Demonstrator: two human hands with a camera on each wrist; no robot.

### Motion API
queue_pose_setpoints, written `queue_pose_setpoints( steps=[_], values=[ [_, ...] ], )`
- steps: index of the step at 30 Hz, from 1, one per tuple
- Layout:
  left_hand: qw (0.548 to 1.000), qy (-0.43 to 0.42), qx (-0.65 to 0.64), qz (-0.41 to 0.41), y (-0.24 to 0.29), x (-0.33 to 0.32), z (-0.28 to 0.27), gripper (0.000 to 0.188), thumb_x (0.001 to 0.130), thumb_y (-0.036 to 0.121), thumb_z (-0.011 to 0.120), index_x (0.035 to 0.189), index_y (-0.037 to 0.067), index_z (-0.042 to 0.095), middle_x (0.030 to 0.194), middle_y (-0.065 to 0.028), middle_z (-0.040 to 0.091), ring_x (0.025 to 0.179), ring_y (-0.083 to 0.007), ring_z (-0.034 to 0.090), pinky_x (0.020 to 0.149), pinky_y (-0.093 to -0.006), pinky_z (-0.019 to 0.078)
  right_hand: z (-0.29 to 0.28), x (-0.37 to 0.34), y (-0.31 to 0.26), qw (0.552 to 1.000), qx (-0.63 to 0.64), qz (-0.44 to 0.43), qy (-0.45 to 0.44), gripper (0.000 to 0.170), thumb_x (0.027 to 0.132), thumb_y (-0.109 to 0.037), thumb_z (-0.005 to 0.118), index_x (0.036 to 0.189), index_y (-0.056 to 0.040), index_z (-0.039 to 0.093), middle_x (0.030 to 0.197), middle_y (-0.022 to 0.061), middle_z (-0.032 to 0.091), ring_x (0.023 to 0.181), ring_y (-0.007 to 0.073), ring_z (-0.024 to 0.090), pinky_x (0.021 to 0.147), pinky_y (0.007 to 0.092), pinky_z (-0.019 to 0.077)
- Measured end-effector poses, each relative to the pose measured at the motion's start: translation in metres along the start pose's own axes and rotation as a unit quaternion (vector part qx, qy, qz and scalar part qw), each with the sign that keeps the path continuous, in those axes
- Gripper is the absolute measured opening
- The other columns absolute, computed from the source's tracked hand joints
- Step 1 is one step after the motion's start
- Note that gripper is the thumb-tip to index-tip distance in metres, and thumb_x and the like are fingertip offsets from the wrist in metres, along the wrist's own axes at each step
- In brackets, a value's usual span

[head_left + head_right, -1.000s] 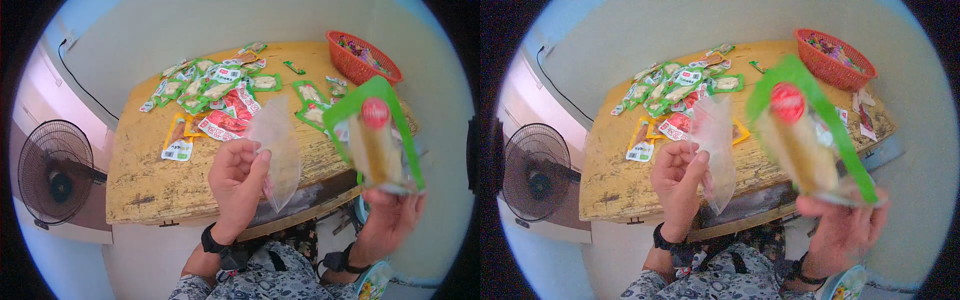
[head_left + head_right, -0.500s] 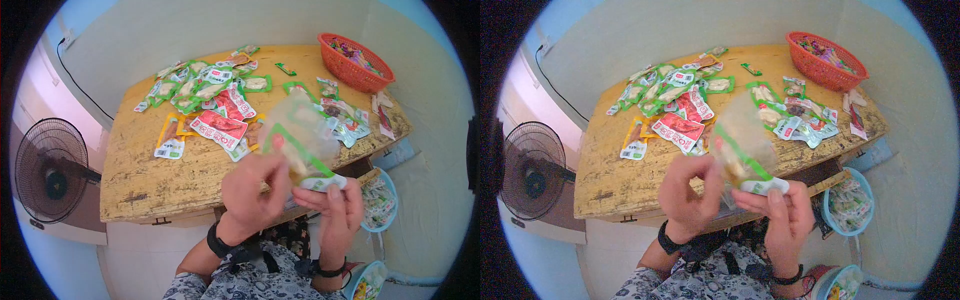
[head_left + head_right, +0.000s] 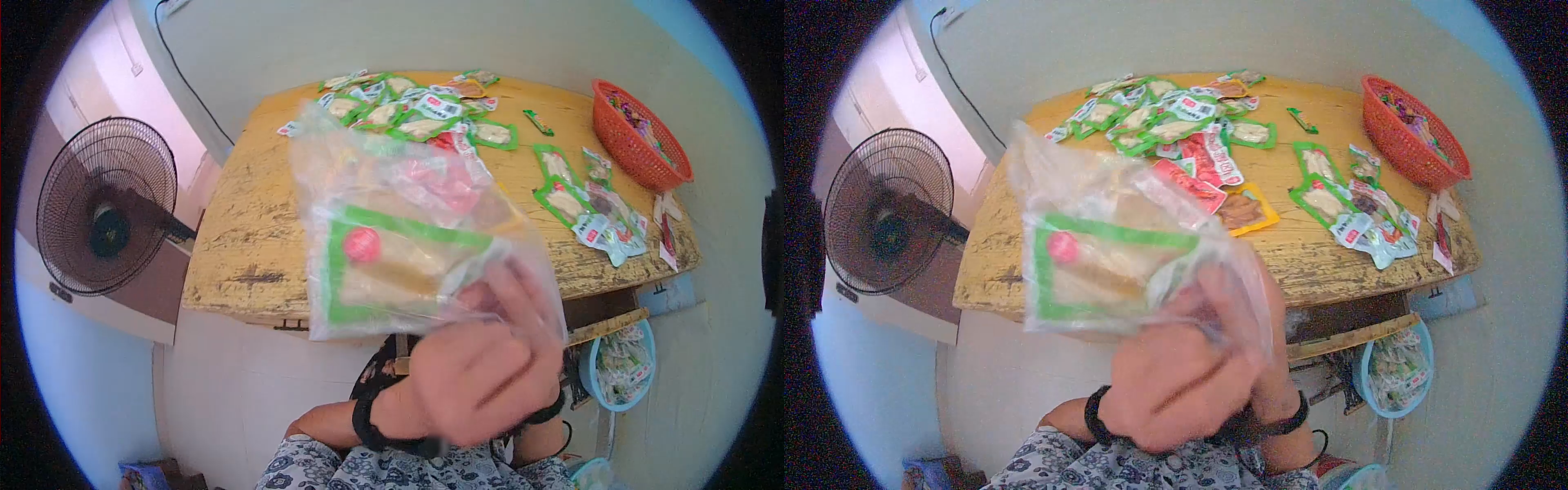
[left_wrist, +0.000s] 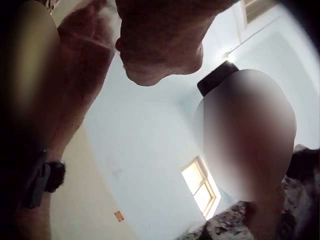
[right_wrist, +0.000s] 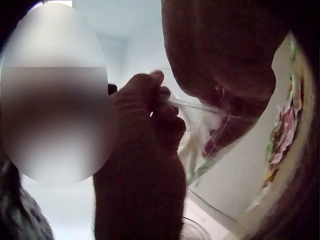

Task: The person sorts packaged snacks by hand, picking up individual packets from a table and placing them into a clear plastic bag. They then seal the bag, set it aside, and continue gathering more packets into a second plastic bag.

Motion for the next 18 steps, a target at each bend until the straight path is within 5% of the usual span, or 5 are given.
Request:
queue_pose_setpoints(
  steps=[4,6,13,18],
  values=[
    [0.985,0.043,0.057,-0.155,-0.053,-0.023,0.013,0.025,0.081,0.003,0.074,0.106,0.002,0.070,0.089,-0.0131,0.069,0.070,-0.0297,0.068,0.059,-0.0382,0.0548,0.018,0.038,0.044,0.999,0.018,-0.029,-0.036,0.019,0.097,-0.012,0.064,0.114,-0.0039,0.061,0.098,0.0061,0.065,0.091,0.0130,0.059,0.079,0.0327,0.0516],
    [0.976,0.029,0.055,-0.209,-0.070,-0.033,0.019,0.020,0.086,0.004,0.073,0.105,0.003,0.068,0.091,-0.0133,0.070,0.072,-0.0307,0.069,0.060,-0.0391,0.0548,0.016,0.038,0.045,1.000,0.004,-0.018,-0.024,0.019,0.097,-0.009,0.063,0.115,-0.0035,0.061,0.097,0.0059,0.065,0.090,0.0133,0.060,0.079,0.0324,0.0518],
    [0.970,0.026,0.026,-0.239,-0.087,-0.043,0.020,0.023,0.087,0.006,0.072,0.109,0.003,0.065,0.094,-0.0123,0.069,0.075,-0.0298,0.070,0.061,-0.0397,0.0550,0.012,0.039,0.044,0.992,-0.109,-0.055,0.032,0.023,0.096,-0.006,0.062,0.119,-0.0030,0.060,0.100,0.0073,0.068,0.094,0.0136,0.063,0.082,0.0330,0.0532],
    [0.968,0.019,0.017,-0.249,-0.091,-0.047,0.013,0.026,0.087,0.007,0.072,0.112,0.002,0.066,0.092,-0.0126,0.069,0.076,-0.0298,0.070,0.062,-0.0401,0.0557,0.019,0.035,0.056,0.988,-0.109,-0.039,-0.098,0.036,0.093,-0.007,0.063,0.128,-0.0044,0.066,0.105,0.0095,0.073,0.098,0.0160,0.068,0.087,0.0340,0.0540]
  ],
)
Point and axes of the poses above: each hand's wrist, its own x-axis towards the middle knuckle, its own z-axis out of the palm, y = z × x, the point moved 9 cm from there along x, towards the middle knuckle
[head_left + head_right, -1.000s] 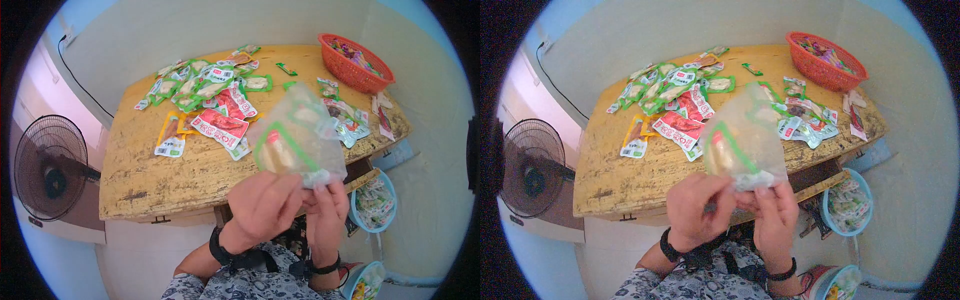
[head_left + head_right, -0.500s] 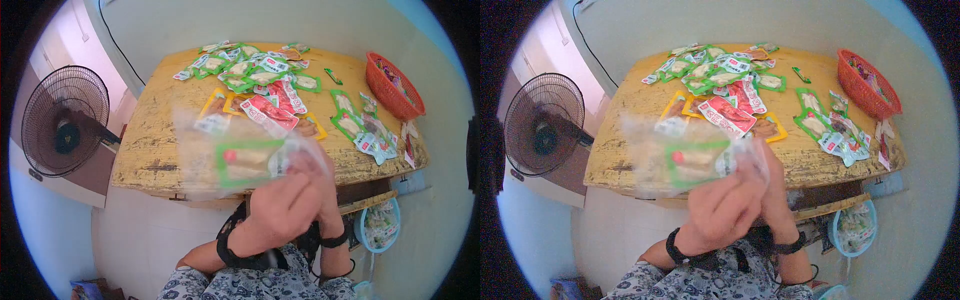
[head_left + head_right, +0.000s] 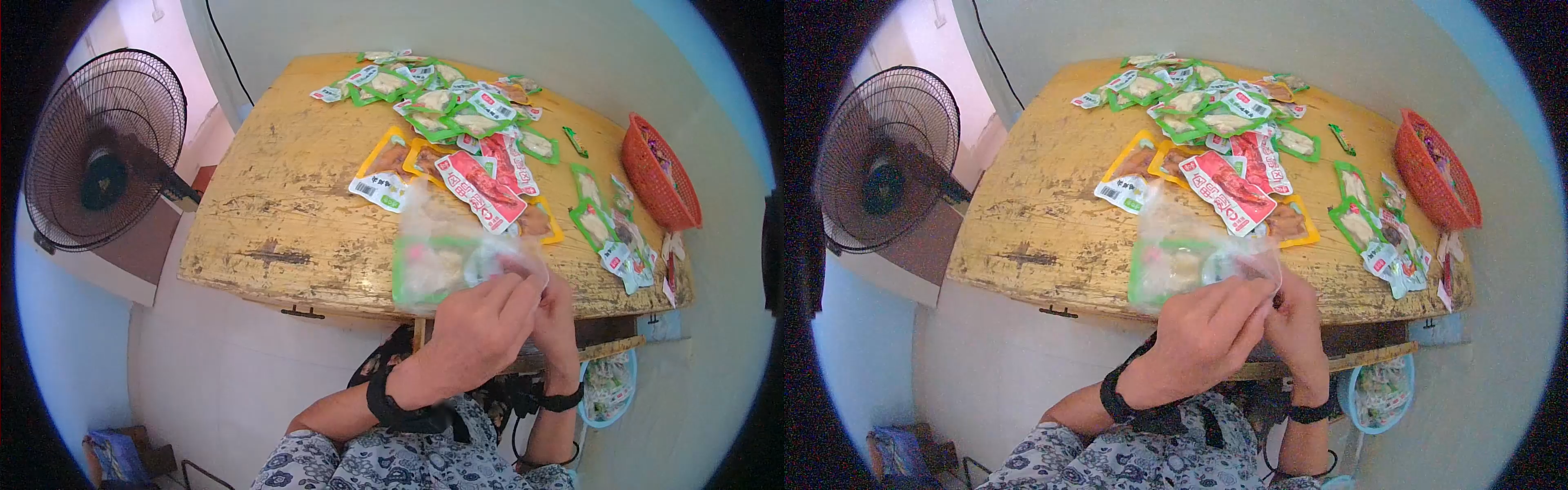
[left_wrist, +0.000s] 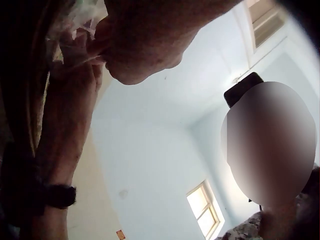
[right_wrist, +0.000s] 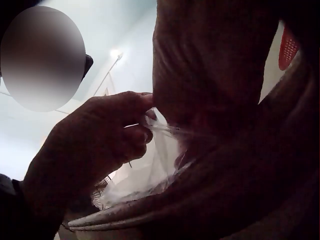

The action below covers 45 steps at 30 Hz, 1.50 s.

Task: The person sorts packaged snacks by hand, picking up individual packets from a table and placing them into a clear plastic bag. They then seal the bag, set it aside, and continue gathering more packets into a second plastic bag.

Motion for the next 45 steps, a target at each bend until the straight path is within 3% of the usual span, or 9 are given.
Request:
queue_pose_setpoints(
  steps=[4,12,15,21,27,32,36,39,45],
  values=[
    [1.000,0.016,-0.011,0.006,-0.009,-0.004,-0.006,0.030,0.088,0.009,0.073,0.115,0.002,0.066,0.089,-0.0123,0.069,0.076,-0.0315,0.070,0.065,-0.0418,0.0561,0.013,-0.001,-0.001,0.996,-0.002,0.008,-0.085,0.039,0.089,-0.007,0.066,0.128,-0.0072,0.071,0.109,0.0107,0.076,0.099,0.0193,0.071,0.088,0.0360,0.0548],
    [0.990,-0.038,0.131,-0.041,-0.037,-0.001,-0.051,0.044,0.086,0.018,0.076,0.125,0.001,0.062,0.106,-0.0168,0.067,0.098,-0.0335,0.067,0.082,-0.0448,0.0548,0.012,0.006,0.006,0.998,-0.019,0.020,0.055,0.023,0.089,-0.006,0.070,0.112,-0.0050,0.072,0.089,0.0051,0.070,0.075,0.0126,0.061,0.069,0.0294,0.0498],
    [0.950,-0.172,0.259,-0.027,-0.057,0.007,-0.065,0.049,0.084,0.020,0.076,0.128,0.003,0.060,0.113,-0.0164,0.064,0.107,-0.0337,0.062,0.091,-0.0448,0.0511,0.006,0.006,0.018,0.993,-0.002,0.038,0.109,0.012,0.090,-0.002,0.070,0.102,-0.0033,0.070,0.081,0.0016,0.064,0.065,0.0071,0.050,0.059,0.0255,0.0426],
    [0.918,-0.368,0.146,0.013,-0.056,-0.004,-0.063,0.047,0.086,0.023,0.076,0.128,0.007,0.064,0.102,-0.0112,0.067,0.099,-0.0320,0.063,0.090,-0.0444,0.0492,0.003,0.004,0.016,0.986,0.047,0.024,0.157,0.009,0.089,0.000,0.069,0.097,-0.0026,0.066,0.076,-0.0009,0.063,0.062,0.0035,0.050,0.055,0.0239,0.0419],
    [0.947,-0.276,0.079,-0.144,-0.088,0.031,-0.064,0.055,0.091,0.036,0.075,0.135,0.008,0.062,0.096,-0.0120,0.066,0.084,-0.0296,0.063,0.094,-0.0461,0.0478,0.009,0.006,0.017,0.993,0.031,0.057,0.103,0.012,0.086,-0.001,0.071,0.097,-0.0035,0.068,0.080,0.0009,0.070,0.061,0.0050,0.058,0.057,0.0237,0.0468],
    [0.945,-0.234,0.183,0.134,-0.074,0.060,-0.037,0.047,0.088,0.036,0.075,0.124,0.007,0.065,0.103,-0.0140,0.070,0.088,-0.0321,0.068,0.084,-0.0432,0.0514,0.010,0.005,0.015,0.990,0.094,0.080,0.068,0.013,0.085,-0.002,0.073,0.098,-0.0043,0.070,0.082,0.0011,0.072,0.062,0.0052,0.059,0.058,0.0227,0.0484],
    [0.903,-0.407,0.134,0.033,-0.093,0.069,-0.002,0.025,0.084,0.024,0.073,0.101,0.006,0.073,0.092,-0.0135,0.072,0.082,-0.0320,0.069,0.071,-0.0420,0.0536,0.011,0.005,0.009,0.994,0.086,0.032,0.059,0.011,0.086,-0.004,0.073,0.096,-0.0041,0.071,0.081,0.0001,0.071,0.063,0.0047,0.058,0.057,0.0230,0.0473],
    [0.921,-0.380,0.081,0.032,-0.091,0.084,0.008,0.019,0.086,0.021,0.074,0.097,0.005,0.074,0.090,-0.0102,0.073,0.080,-0.0259,0.068,0.082,-0.0383,0.0529,0.011,0.004,0.011,0.997,0.056,0.040,0.019,0.011,0.086,-0.006,0.074,0.096,-0.0035,0.071,0.079,-0.0006,0.069,0.063,0.0050,0.056,0.057,0.0236,0.0457],
    [0.953,-0.286,-0.026,0.101,-0.070,0.098,0.019,0.014,0.087,0.011,0.072,0.097,0.001,0.073,0.080,-0.0098,0.070,0.074,-0.0185,0.065,0.067,-0.0324,0.0516,0.007,0.011,0.004,0.996,0.072,0.056,-0.007,0.014,0.085,-0.009,0.075,0.098,-0.0031,0.072,0.078,0.0003,0.067,0.067,0.0062,0.056,0.060,0.0256,0.0456]
  ],
)
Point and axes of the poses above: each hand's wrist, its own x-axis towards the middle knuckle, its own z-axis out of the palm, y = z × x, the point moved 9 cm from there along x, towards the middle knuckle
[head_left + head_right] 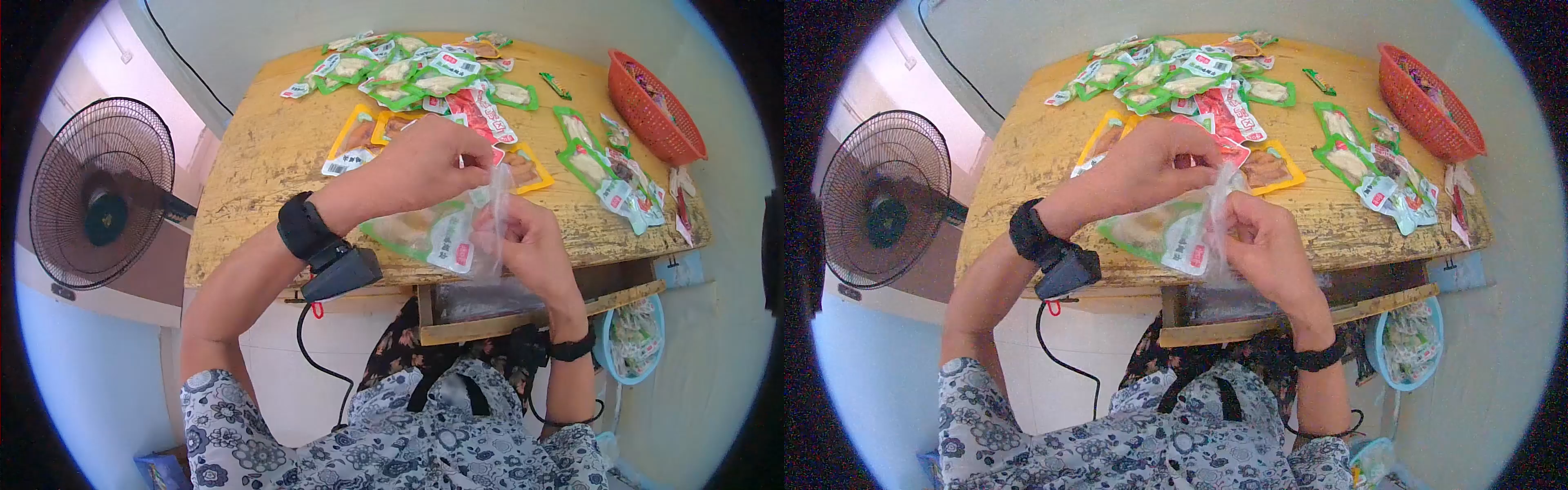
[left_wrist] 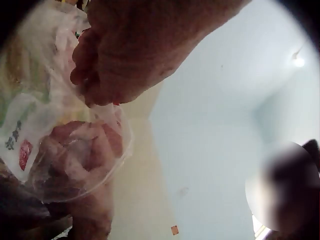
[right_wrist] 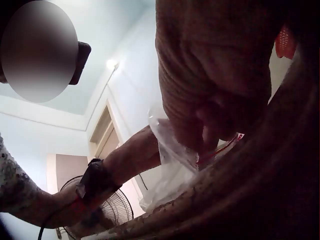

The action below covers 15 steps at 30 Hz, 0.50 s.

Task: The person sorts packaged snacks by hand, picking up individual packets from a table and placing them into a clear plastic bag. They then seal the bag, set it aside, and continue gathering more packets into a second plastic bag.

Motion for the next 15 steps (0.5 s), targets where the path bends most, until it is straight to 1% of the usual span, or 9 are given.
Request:
queue_pose_setpoints(
  steps=[3,6,7,9,10,11,12,15],
  values=[
    [0.999,-0.011,0.001,-0.035,0.000,0.004,0.004,0.014,0.088,0.013,0.072,0.098,0.002,0.074,0.082,-0.0090,0.071,0.075,-0.0175,0.065,0.065,-0.0327,0.0516,0.003,0.003,-0.001,0.998,0.003,-0.052,0.019,0.015,0.086,-0.011,0.075,0.098,-0.0027,0.073,0.077,0.0028,0.067,0.067,0.0090,0.057,0.061,0.0290,0.0470],
    [0.997,-0.029,-0.027,-0.063,-0.001,0.003,0.014,0.018,0.089,0.016,0.073,0.104,0.004,0.074,0.092,-0.0094,0.073,0.076,-0.0176,0.066,0.064,-0.0338,0.0526,0.005,0.007,0.003,0.993,-0.014,-0.101,0.053,0.015,0.087,-0.013,0.074,0.098,-0.0030,0.073,0.077,0.0054,0.068,0.067,0.0126,0.058,0.061,0.0323,0.0477],
    [0.998,-0.008,-0.025,-0.065,0.000,0.001,0.013,0.022,0.090,0.017,0.073,0.108,0.005,0.073,0.095,-0.0097,0.072,0.077,-0.0178,0.067,0.065,-0.0340,0.0533,0.003,0.007,0.002,0.990,-0.021,-0.119,0.068,0.015,0.087,-0.013,0.074,0.098,-0.0032,0.073,0.077,0.0062,0.068,0.067,0.0137,0.059,0.061,0.0333,0.0478],
    [0.997,0.036,-0.020,-0.068,0.000,-0.008,0.006,0.030,0.091,0.019,0.074,0.117,0.006,0.070,0.102,-0.0104,0.072,0.079,-0.0180,0.068,0.066,-0.0345,0.0545,0.001,0.009,0.007,0.995,-0.044,-0.066,0.054,0.014,0.086,-0.012,0.074,0.098,-0.0038,0.073,0.076,0.0067,0.067,0.066,0.0151,0.060,0.061,0.0340,0.0478],
    [0.996,0.062,0.062,-0.016,0.006,-0.013,-0.002,0.033,0.091,0.019,0.074,0.121,0.006,0.068,0.103,-0.0102,0.072,0.080,-0.0178,0.069,0.066,-0.0336,0.0548,0.000,0.011,0.009,0.997,-0.054,-0.040,0.047,0.014,0.086,-0.012,0.073,0.098,-0.0041,0.073,0.075,0.0070,0.067,0.066,0.0158,0.060,0.061,0.0343,0.0478],
    [0.985,0.086,0.143,0.037,0.012,-0.021,-0.011,0.037,0.092,0.019,0.073,0.125,0.006,0.066,0.105,-0.0101,0.072,0.081,-0.0175,0.069,0.066,-0.0327,0.0551,-0.001,0.011,0.006,0.996,-0.059,-0.045,0.045,0.014,0.085,-0.011,0.073,0.097,-0.0046,0.072,0.074,0.0072,0.066,0.066,0.0163,0.061,0.061,0.0346,0.0478],
    [0.965,0.109,0.222,0.090,0.018,-0.032,-0.018,0.041,0.092,0.019,0.073,0.129,0.006,0.064,0.106,-0.0099,0.071,0.081,-0.0173,0.070,0.066,-0.0319,0.0554,-0.002,0.011,0.004,0.996,-0.064,-0.049,0.042,0.014,0.085,-0.011,0.073,0.097,-0.0051,0.072,0.073,0.0073,0.065,0.066,0.0168,0.061,0.061,0.0349,0.0478],
    [0.980,0.037,0.177,-0.078,-0.024,-0.057,-0.026,0.048,0.091,0.019,0.074,0.135,0.006,0.060,0.108,-0.0092,0.071,0.082,-0.0182,0.069,0.067,-0.0303,0.0550,-0.006,0.014,0.005,0.994,-0.093,-0.045,0.023,0.015,0.083,-0.011,0.072,0.097,-0.0061,0.071,0.072,0.0080,0.064,0.066,0.0183,0.061,0.061,0.0351,0.0480]
  ],
)
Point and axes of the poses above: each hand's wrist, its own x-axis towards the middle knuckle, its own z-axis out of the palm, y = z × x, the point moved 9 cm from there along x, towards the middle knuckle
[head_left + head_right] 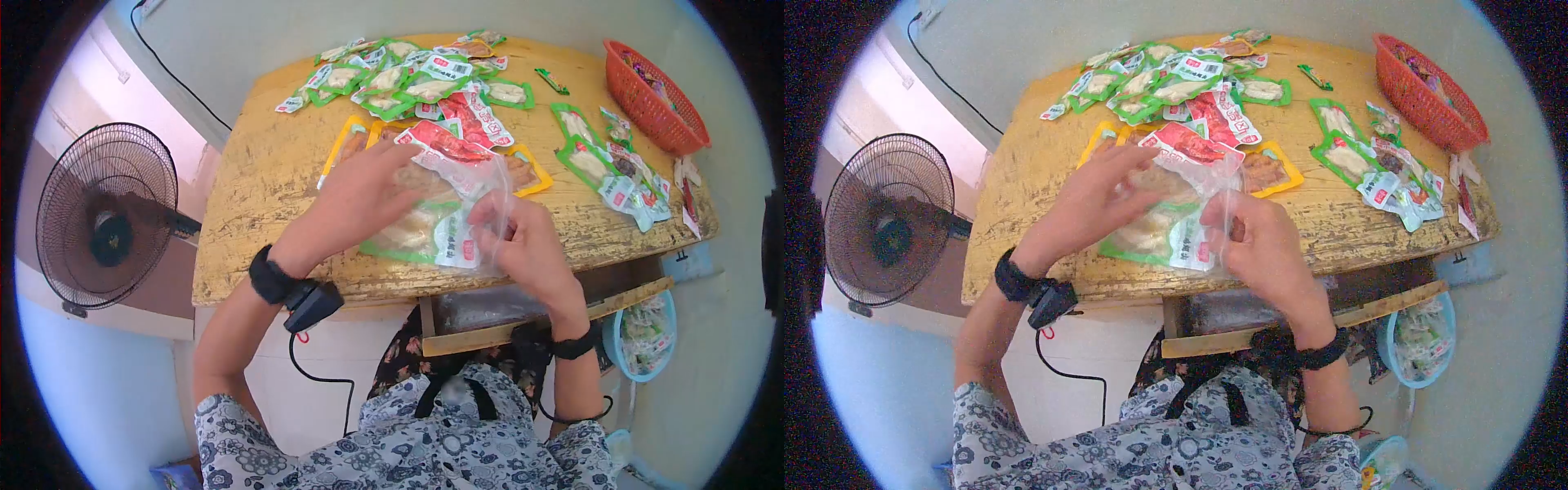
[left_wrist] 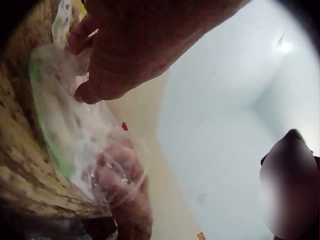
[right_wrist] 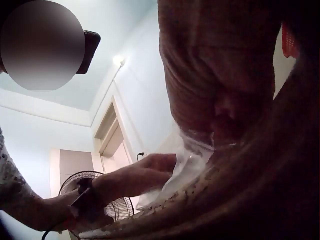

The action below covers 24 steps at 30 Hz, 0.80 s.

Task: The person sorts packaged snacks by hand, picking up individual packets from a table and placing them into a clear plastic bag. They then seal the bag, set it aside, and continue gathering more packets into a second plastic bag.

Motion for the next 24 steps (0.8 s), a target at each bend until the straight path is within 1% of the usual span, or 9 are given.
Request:
queue_pose_setpoints(
  steps=[3,6,9,12,16,18,21,22,24],
  values=[
    [0.967,-0.096,-0.105,-0.212,-0.030,-0.031,-0.002,0.052,0.089,0.018,0.077,0.136,0.006,0.060,0.110,-0.0095,0.069,0.079,-0.0197,0.066,0.069,-0.0314,0.0544,-0.010,0.006,-0.009,0.998,-0.053,0.008,-0.028,0.016,0.082,-0.010,0.072,0.097,-0.0063,0.070,0.073,0.0083,0.063,0.066,0.0192,0.061,0.062,0.0344,0.0482],
    [0.968,-0.077,-0.093,-0.218,-0.032,-0.055,-0.017,0.054,0.087,0.018,0.078,0.136,0.006,0.060,0.108,-0.0100,0.068,0.076,-0.0206,0.064,0.071,-0.0345,0.0547,-0.014,0.007,-0.007,0.998,-0.045,0.006,-0.039,0.016,0.082,-0.010,0.071,0.097,-0.0053,0.069,0.076,0.0081,0.064,0.066,0.0192,0.060,0.063,0.0339,0.0483],
    [0.972,-0.075,0.019,-0.223,-0.023,-0.063,-0.031,0.054,0.083,0.012,0.077,0.135,0.006,0.061,0.110,-0.0107,0.067,0.082,-0.0234,0.065,0.074,-0.0357,0.0552,-0.014,0.005,-0.006,0.999,-0.040,0.003,-0.036,0.015,0.083,-0.009,0.071,0.096,-0.0041,0.068,0.078,0.0079,0.064,0.066,0.0183,0.060,0.062,0.0332,0.0481],
    [0.985,-0.025,0.173,-0.008,0.028,-0.053,-0.037,0.056,0.079,0.007,0.074,0.134,0.007,0.062,0.116,-0.0124,0.065,0.096,-0.0288,0.064,0.083,-0.0394,0.0548,-0.011,0.001,-0.007,0.999,-0.030,0.001,-0.022,0.013,0.083,-0.008,0.071,0.096,-0.0038,0.069,0.081,0.0079,0.064,0.067,0.0172,0.060,0.062,0.0328,0.0478],
    [0.989,-0.132,0.047,0.043,0.044,-0.045,-0.012,0.061,0.078,0.004,0.069,0.138,0.006,0.059,0.127,-0.0152,0.062,0.112,-0.0352,0.060,0.096,-0.0420,0.0518,-0.007,-0.003,-0.006,0.999,-0.034,0.002,-0.009,0.013,0.083,-0.007,0.072,0.096,-0.0047,0.070,0.083,0.0076,0.066,0.069,0.0179,0.062,0.063,0.0333,0.0496],
    [0.987,-0.147,-0.031,0.049,0.036,-0.042,0.000,0.061,0.080,0.004,0.066,0.140,0.005,0.057,0.131,-0.0167,0.061,0.116,-0.0363,0.060,0.101,-0.0426,0.0505,-0.008,-0.006,-0.015,0.998,-0.042,-0.046,0.006,0.014,0.083,-0.008,0.072,0.097,-0.0056,0.072,0.086,0.0077,0.068,0.073,0.0207,0.064,0.066,0.0347,0.0516],
    [0.976,-0.189,-0.083,0.071,0.023,-0.040,0.010,0.067,0.082,0.004,0.064,0.147,0.007,0.052,0.139,-0.0152,0.059,0.119,-0.0318,0.060,0.105,-0.0414,0.0487,-0.008,-0.011,-0.031,0.985,-0.093,-0.146,0.019,0.016,0.082,-0.008,0.073,0.098,-0.0068,0.074,0.091,0.0074,0.072,0.081,0.0250,0.066,0.072,0.0371,0.0539],
    [0.964,-0.219,-0.145,0.032,0.015,-0.039,0.011,0.068,0.082,0.006,0.064,0.149,0.007,0.051,0.139,-0.0139,0.059,0.118,-0.0292,0.059,0.105,-0.0409,0.0486,-0.007,-0.013,-0.037,0.976,-0.115,-0.184,0.020,0.016,0.082,-0.008,0.073,0.098,-0.0073,0.075,0.092,0.0073,0.073,0.084,0.0264,0.067,0.074,0.0379,0.0545],
    [0.923,-0.273,-0.265,-0.054,-0.001,-0.040,0.013,0.071,0.083,0.008,0.065,0.152,0.008,0.048,0.141,-0.0114,0.059,0.116,-0.0239,0.059,0.104,-0.0397,0.0483,-0.003,-0.013,-0.035,0.974,-0.114,-0.198,0.006,0.018,0.081,-0.008,0.072,0.099,-0.0080,0.076,0.094,0.0072,0.074,0.088,0.0276,0.067,0.077,0.0393,0.0542]
  ],
)
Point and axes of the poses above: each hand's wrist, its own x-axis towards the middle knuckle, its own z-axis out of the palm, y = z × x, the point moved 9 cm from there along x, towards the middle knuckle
